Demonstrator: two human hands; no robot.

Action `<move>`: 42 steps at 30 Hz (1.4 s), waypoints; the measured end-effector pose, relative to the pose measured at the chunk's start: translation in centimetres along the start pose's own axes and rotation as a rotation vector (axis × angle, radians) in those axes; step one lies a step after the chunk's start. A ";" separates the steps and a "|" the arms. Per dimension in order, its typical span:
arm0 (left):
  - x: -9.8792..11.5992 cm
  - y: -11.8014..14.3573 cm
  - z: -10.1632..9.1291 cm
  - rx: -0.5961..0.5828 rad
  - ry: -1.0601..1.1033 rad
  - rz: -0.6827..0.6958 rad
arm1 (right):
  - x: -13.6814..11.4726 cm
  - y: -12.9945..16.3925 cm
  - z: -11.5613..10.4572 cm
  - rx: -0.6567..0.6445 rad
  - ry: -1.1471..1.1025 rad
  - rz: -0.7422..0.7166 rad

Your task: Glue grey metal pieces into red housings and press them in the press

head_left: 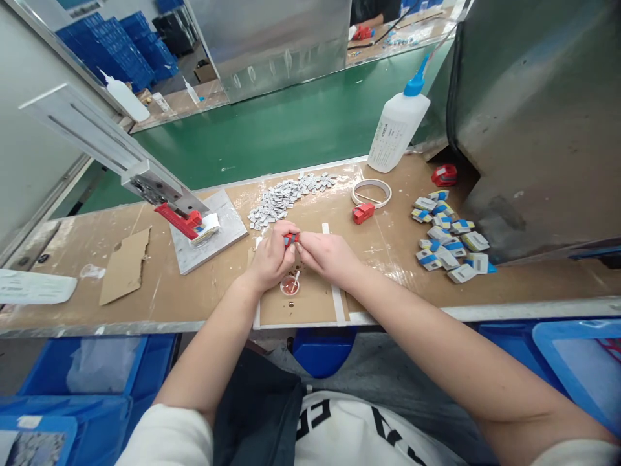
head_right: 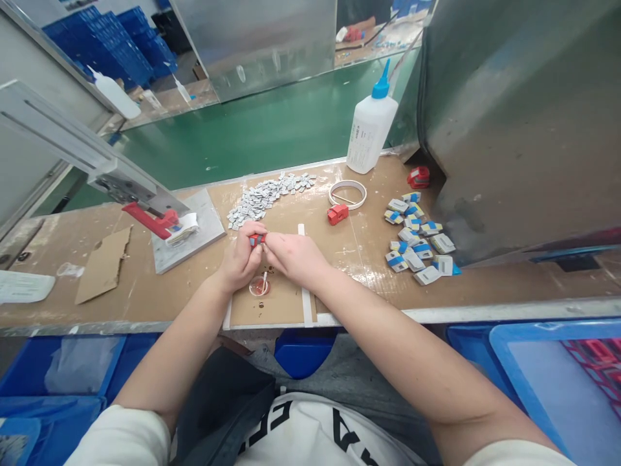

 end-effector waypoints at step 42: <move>-4.3 -0.5 -0.3 0.244 1.087 -0.692 | -2.2 0.3 0.6 -0.322 -0.182 -0.235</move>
Point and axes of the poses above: each hand's wrist, its own y-axis away from the middle knuckle, its own z-axis out of the palm, x = y × z, the point moved 7 cm from there along -y, towards the middle knuckle, and after that the axes turned 7 degrees about y, right-handed, at the moved point
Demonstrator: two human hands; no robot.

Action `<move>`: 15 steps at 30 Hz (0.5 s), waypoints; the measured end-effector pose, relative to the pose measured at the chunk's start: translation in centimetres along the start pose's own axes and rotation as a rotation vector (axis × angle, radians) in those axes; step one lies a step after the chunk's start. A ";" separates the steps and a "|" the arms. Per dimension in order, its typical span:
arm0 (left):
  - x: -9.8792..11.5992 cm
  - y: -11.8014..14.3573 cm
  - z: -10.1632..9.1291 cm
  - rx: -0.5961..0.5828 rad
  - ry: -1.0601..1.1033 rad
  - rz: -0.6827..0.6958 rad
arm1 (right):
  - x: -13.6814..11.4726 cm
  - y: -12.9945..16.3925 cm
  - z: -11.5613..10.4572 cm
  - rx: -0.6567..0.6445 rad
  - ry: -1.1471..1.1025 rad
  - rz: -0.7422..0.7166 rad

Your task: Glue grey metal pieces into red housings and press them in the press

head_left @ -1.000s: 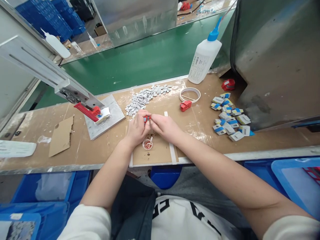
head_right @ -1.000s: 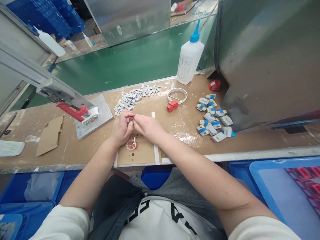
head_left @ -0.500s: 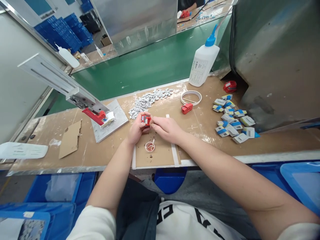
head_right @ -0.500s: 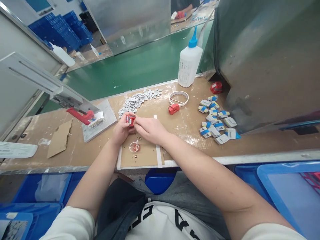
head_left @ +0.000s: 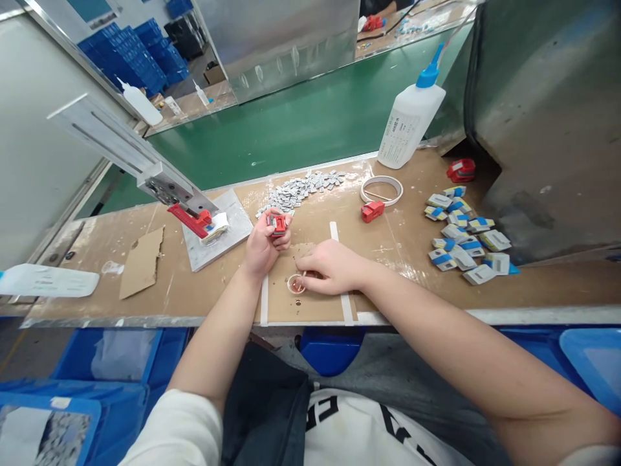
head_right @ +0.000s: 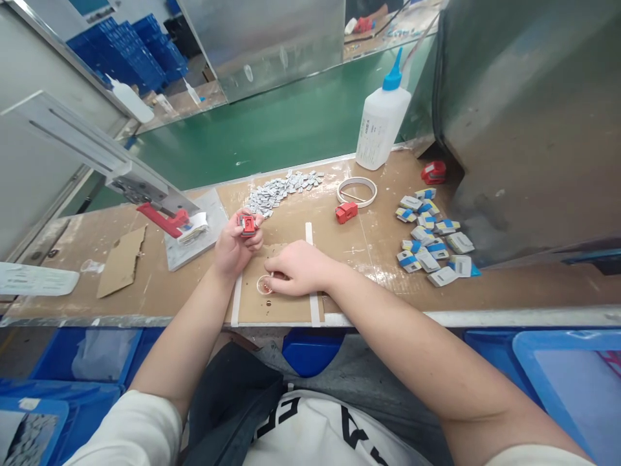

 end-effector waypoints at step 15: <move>-0.4 0.1 -0.9 -0.041 -0.373 0.077 | 0.1 0.0 -0.1 0.053 -0.064 -0.024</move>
Point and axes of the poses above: each hand's wrist, its own y-axis away from the middle knuckle, its own z-axis out of the palm, x = y × z, the point moved 7 cm from there along -y, towards the middle knuckle, and after that the axes turned 7 degrees about y, right-handed, at the moved point
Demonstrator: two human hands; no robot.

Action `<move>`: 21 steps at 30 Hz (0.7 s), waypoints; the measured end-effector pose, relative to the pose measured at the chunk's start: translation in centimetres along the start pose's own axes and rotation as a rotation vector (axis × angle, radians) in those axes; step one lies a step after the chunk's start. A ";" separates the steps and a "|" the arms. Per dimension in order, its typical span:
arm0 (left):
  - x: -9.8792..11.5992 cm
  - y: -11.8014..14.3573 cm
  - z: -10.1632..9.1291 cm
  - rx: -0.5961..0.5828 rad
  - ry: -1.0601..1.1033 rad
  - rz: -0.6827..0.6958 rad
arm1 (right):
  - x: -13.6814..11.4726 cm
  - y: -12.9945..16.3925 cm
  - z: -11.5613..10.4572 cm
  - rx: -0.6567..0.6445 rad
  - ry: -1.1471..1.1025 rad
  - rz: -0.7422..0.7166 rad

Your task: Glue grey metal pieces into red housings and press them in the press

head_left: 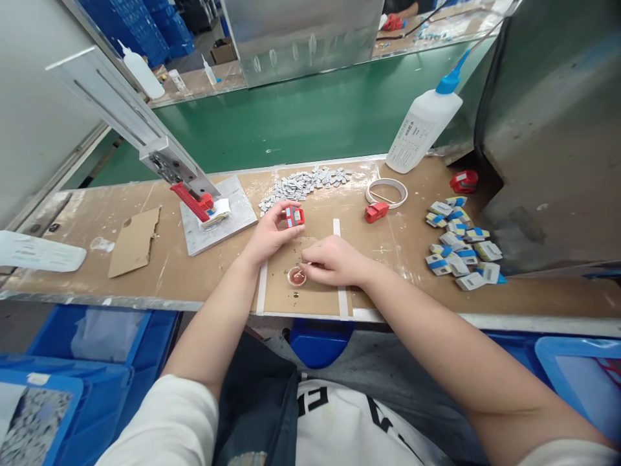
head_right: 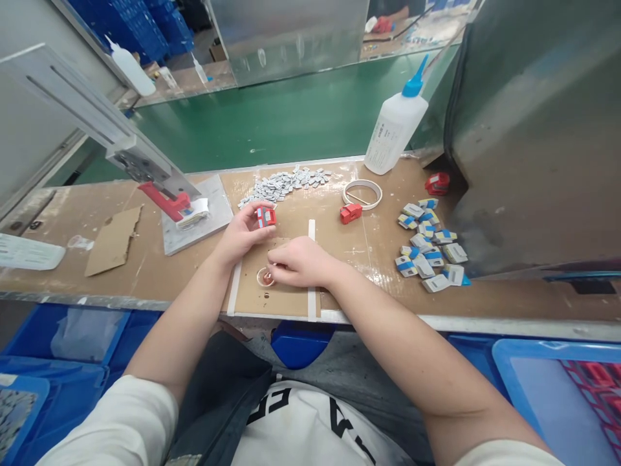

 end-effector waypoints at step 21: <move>-1.3 0.1 0.5 -0.110 -0.057 -0.129 | 6.1 1.1 -4.0 0.560 -0.117 0.474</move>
Point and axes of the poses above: each hand's wrist, its own y-axis away from the middle knuckle, its own z-axis out of the palm, x = y × z, the point moved 7 cm from there along -y, towards the middle knuckle, and after that the axes turned 7 degrees about y, right-handed, at the moved point
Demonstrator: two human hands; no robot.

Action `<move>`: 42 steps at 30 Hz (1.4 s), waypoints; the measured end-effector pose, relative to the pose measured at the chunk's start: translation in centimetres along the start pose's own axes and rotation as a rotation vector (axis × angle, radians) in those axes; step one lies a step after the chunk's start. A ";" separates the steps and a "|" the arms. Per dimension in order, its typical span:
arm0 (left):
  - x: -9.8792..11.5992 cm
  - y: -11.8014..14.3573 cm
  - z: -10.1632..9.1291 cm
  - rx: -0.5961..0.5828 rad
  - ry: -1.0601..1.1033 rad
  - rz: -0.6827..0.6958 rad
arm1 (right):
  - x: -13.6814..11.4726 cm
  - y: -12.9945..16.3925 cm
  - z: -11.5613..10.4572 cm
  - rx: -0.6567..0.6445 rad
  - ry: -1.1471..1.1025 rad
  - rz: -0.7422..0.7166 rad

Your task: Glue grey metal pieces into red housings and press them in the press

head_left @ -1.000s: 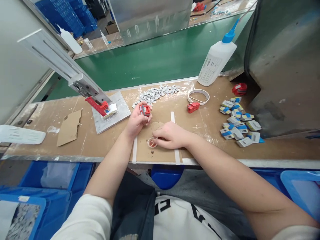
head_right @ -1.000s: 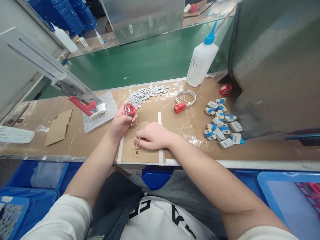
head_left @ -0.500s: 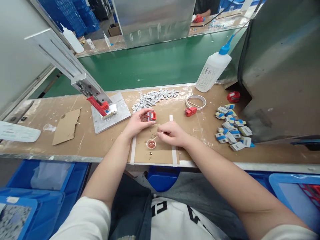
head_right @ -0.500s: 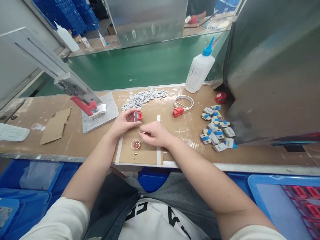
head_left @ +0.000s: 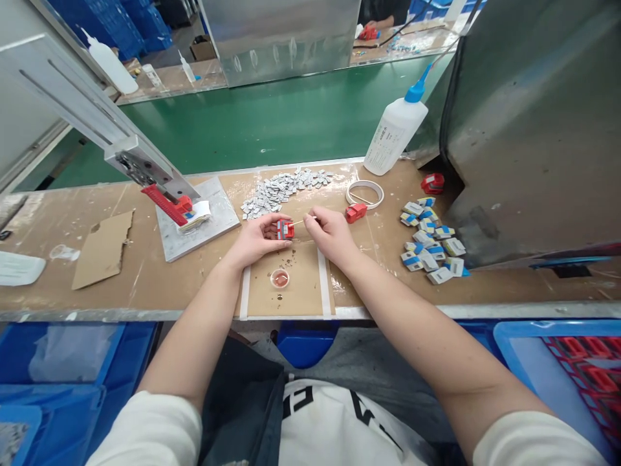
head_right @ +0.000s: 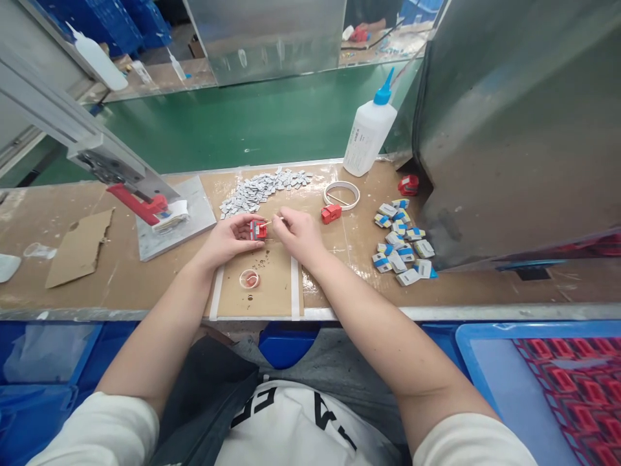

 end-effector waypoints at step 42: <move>-0.2 -0.1 -0.4 0.072 0.034 0.003 | -0.6 -0.1 0.1 -0.050 0.035 -0.020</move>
Point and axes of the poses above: each hand's wrist, its own y-axis away from the middle knuckle, its own z-axis out of the palm, x = y × z, the point moved 7 cm from there along -y, towards the middle knuckle, and after that the axes turned 7 degrees about y, right-handed, at the moved point
